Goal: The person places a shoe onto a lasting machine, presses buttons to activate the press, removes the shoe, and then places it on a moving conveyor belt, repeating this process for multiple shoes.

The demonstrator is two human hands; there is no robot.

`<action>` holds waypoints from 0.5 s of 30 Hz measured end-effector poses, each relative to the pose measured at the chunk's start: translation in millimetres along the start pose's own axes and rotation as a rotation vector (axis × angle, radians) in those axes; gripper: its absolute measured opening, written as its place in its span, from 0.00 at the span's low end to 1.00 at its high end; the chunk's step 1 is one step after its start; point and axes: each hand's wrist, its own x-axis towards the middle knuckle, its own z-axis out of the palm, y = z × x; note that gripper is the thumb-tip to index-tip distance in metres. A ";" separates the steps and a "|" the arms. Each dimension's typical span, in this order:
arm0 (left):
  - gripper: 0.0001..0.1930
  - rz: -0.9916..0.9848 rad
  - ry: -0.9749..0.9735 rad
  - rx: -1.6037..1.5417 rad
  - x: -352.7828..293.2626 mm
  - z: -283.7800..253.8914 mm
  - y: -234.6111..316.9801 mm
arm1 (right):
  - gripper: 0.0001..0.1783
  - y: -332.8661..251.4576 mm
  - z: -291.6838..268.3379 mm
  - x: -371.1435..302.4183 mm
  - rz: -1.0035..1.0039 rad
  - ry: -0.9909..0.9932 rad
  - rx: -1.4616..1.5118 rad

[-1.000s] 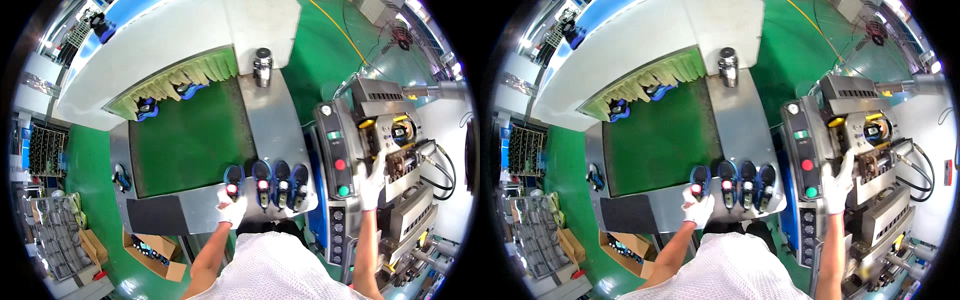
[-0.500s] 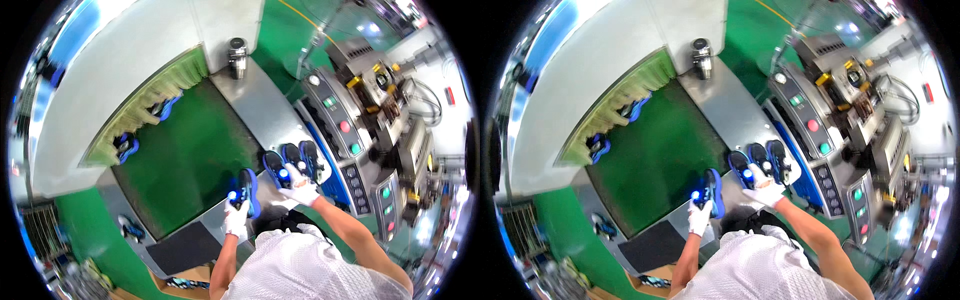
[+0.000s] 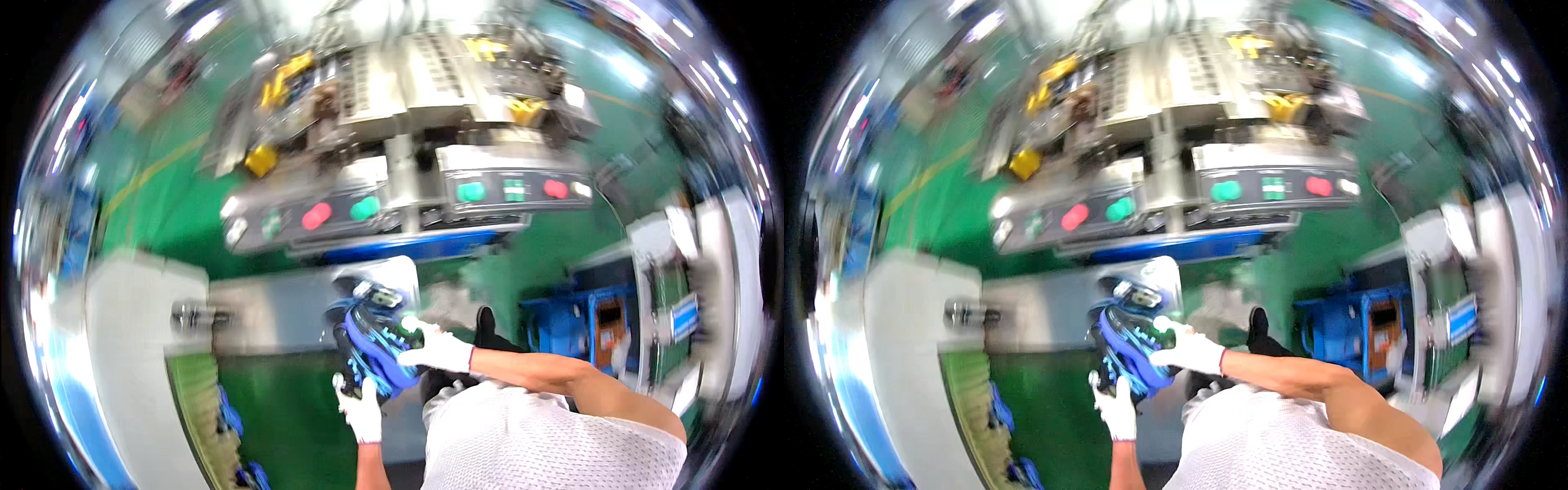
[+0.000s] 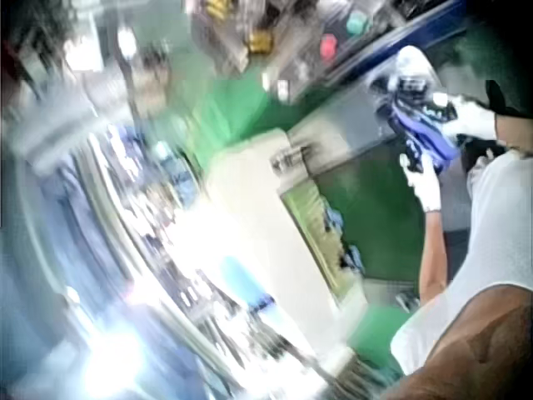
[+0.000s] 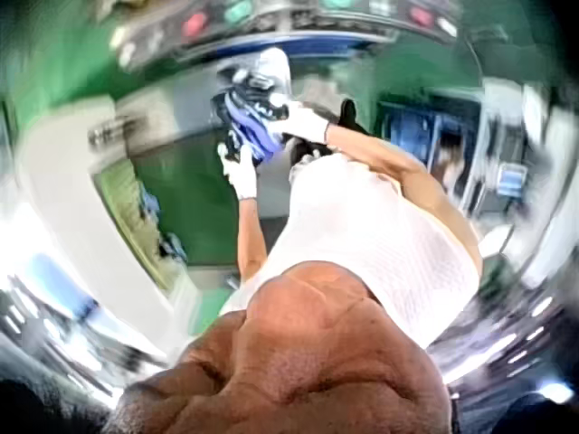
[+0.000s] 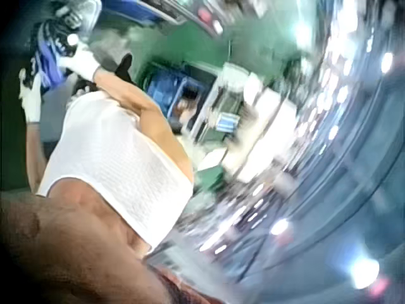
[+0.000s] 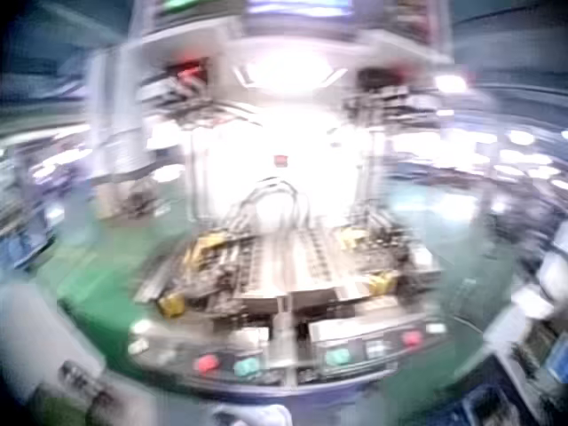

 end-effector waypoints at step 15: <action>0.35 0.739 -1.310 0.198 -216.2 355.8 244.8 | 0.48 123.6 -216.5 -353.0 -0.066 1.839 0.848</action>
